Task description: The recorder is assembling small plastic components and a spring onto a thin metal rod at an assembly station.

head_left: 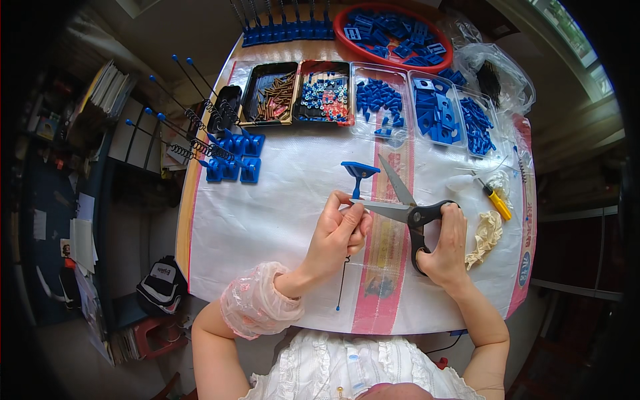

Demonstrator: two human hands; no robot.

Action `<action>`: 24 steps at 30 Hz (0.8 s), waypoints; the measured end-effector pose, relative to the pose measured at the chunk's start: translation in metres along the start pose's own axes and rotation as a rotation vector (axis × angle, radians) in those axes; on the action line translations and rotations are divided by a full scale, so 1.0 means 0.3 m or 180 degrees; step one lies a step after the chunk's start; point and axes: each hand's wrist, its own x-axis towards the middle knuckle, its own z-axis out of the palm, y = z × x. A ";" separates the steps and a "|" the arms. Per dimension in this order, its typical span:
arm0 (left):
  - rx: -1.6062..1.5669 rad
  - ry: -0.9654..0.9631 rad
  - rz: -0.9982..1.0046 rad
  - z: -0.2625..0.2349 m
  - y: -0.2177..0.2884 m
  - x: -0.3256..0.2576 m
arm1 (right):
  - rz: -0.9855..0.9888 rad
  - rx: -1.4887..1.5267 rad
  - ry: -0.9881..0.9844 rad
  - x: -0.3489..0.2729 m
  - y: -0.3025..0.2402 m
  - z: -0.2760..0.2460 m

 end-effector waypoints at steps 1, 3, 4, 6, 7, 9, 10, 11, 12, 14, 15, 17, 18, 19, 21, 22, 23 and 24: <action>-0.0019 -0.0006 -0.0012 -0.001 0.000 0.001 | -0.0001 -0.0013 -0.0001 0.000 0.000 -0.001; -0.0056 -0.0017 -0.0036 -0.005 0.001 0.005 | -0.0002 -0.0023 0.0006 0.000 0.000 0.000; -0.0109 -0.0002 -0.0068 -0.003 0.003 0.004 | -0.0002 -0.0029 0.0010 0.000 0.001 0.000; -0.0212 0.0037 -0.0127 0.003 0.009 0.000 | -0.0012 -0.0022 0.0012 0.000 0.001 0.003; -0.0224 0.0057 -0.0128 0.006 0.009 -0.001 | -0.0017 -0.0018 0.0013 0.000 0.001 0.004; -0.0254 0.0090 -0.0131 0.011 0.008 -0.003 | -0.0008 -0.0023 -0.0002 0.000 -0.001 0.003; -0.0260 0.0103 -0.0122 0.012 0.008 -0.005 | -0.0004 -0.0025 -0.0011 0.000 -0.002 0.003; -0.0264 0.0116 -0.0111 0.014 0.008 -0.006 | 0.0001 -0.0022 -0.0012 0.000 -0.004 0.003; -0.0268 0.0129 -0.0100 0.015 0.009 -0.007 | 0.0005 -0.0018 -0.0014 0.001 -0.007 0.002; -0.0274 0.0140 -0.0098 0.017 0.008 -0.007 | 0.0008 -0.0027 -0.0001 0.000 -0.007 0.002; -0.0278 0.0142 -0.0098 0.018 0.007 -0.006 | 0.0007 -0.0041 0.0014 -0.002 -0.005 0.004; -0.0299 0.0147 -0.0088 0.019 0.004 -0.008 | 0.0007 -0.0043 0.0019 -0.003 -0.005 0.005; -0.0306 0.0156 -0.0080 0.018 0.002 -0.009 | 0.0009 -0.0030 0.0009 -0.001 -0.007 0.005; -0.0319 0.0142 -0.0064 0.018 0.003 -0.010 | 0.0010 -0.0018 -0.0001 0.000 -0.008 0.006; -0.0357 0.0087 -0.0046 0.020 0.004 -0.007 | 0.0020 -0.0025 -0.0012 -0.002 -0.006 0.003; -0.0328 0.0066 -0.0025 0.020 0.004 -0.006 | 0.0025 -0.0028 -0.0017 -0.002 -0.005 0.001; -0.0295 0.0049 -0.0001 0.017 0.004 -0.006 | 0.0045 -0.0027 -0.0043 -0.002 -0.005 0.000; -0.0262 0.0032 0.0023 0.015 0.004 -0.005 | 0.0065 -0.0028 -0.0069 -0.002 -0.006 -0.001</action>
